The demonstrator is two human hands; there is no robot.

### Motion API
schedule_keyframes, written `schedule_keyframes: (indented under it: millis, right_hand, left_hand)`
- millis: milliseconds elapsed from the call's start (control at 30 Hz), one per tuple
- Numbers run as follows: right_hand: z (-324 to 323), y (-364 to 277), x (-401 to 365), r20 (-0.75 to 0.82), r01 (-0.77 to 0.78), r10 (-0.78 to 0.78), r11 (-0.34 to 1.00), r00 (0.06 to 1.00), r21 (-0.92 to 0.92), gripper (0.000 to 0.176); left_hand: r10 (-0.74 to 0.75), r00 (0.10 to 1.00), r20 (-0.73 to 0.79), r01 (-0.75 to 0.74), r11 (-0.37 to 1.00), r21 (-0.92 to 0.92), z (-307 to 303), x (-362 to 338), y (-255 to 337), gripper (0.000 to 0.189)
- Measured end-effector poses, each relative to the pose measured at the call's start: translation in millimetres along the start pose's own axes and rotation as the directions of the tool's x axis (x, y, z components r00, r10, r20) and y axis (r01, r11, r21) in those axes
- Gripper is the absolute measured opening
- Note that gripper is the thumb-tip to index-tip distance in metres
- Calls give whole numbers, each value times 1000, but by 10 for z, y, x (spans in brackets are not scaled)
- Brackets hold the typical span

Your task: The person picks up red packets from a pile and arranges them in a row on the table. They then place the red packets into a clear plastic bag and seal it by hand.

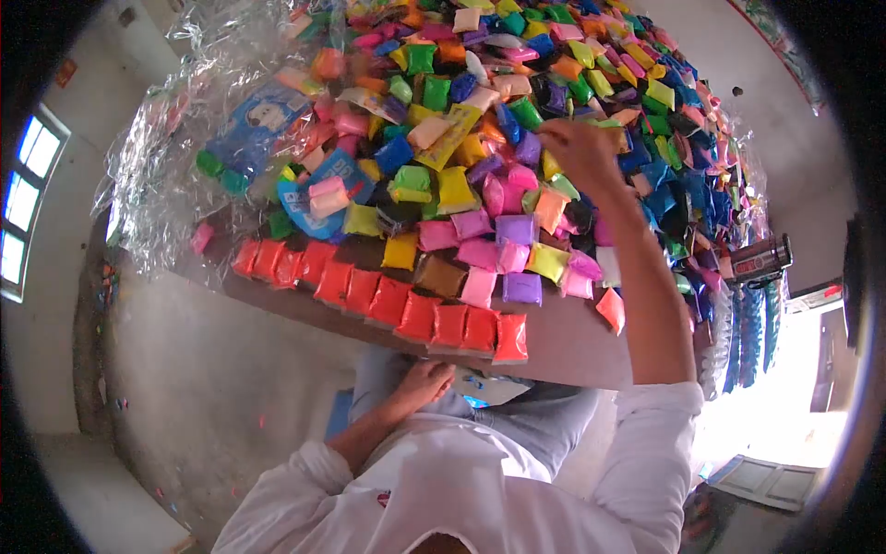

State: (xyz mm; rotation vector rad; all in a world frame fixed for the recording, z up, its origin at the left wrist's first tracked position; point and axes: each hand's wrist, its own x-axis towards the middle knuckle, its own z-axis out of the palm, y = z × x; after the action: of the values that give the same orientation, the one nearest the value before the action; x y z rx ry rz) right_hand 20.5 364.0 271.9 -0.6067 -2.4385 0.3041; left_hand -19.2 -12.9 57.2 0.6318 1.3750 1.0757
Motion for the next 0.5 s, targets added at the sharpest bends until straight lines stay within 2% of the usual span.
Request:
schedule_keyframes:
  millis: [33,67,133,167,233,267,333,433,500]
  right_hand:
    - [157,-39,38,78,24,-32,994,996,106,16]
    - [266,-64,37,77,25,-33,994,997,106,16]
    - [410,-161,41,278,-8,80,968,957,-253,21]
    - [443,-151,58,278,-5,76,969,958,-249,21]
    - [507,-103,142,207,-131,230,905,951,-405,25]
    - [567,-95,161,212,-126,225,908,951,-400,25]
    - [675,-50,179,64,-210,289,813,955,-543,35]
    - [790,46,181,1,-182,223,798,975,-575,26]
    - [694,10,124,16,-189,237,813,971,-551,27]
  left_hand:
    - [-8,1000,19,8,1000,29,11,3,42,35]
    - [-7,1000,18,7,1000,30,23,13,39,35]
    - [-2,1000,5,2,1000,-22,20,17,9,34]
    - [-2,1000,-1,2,1000,-22,5,15,-7,34]
    - [4,1000,-8,-4,999,-44,-33,16,-43,36]
    - [2,1000,-16,-3,999,-47,-50,-4,-63,36]
    - [50,998,-26,-51,999,-8,-82,-29,-87,37]
    - [36,999,-18,-37,997,-61,-129,-25,-75,37]
    - [32,999,-20,-32,999,-41,-124,-72,-4,37]
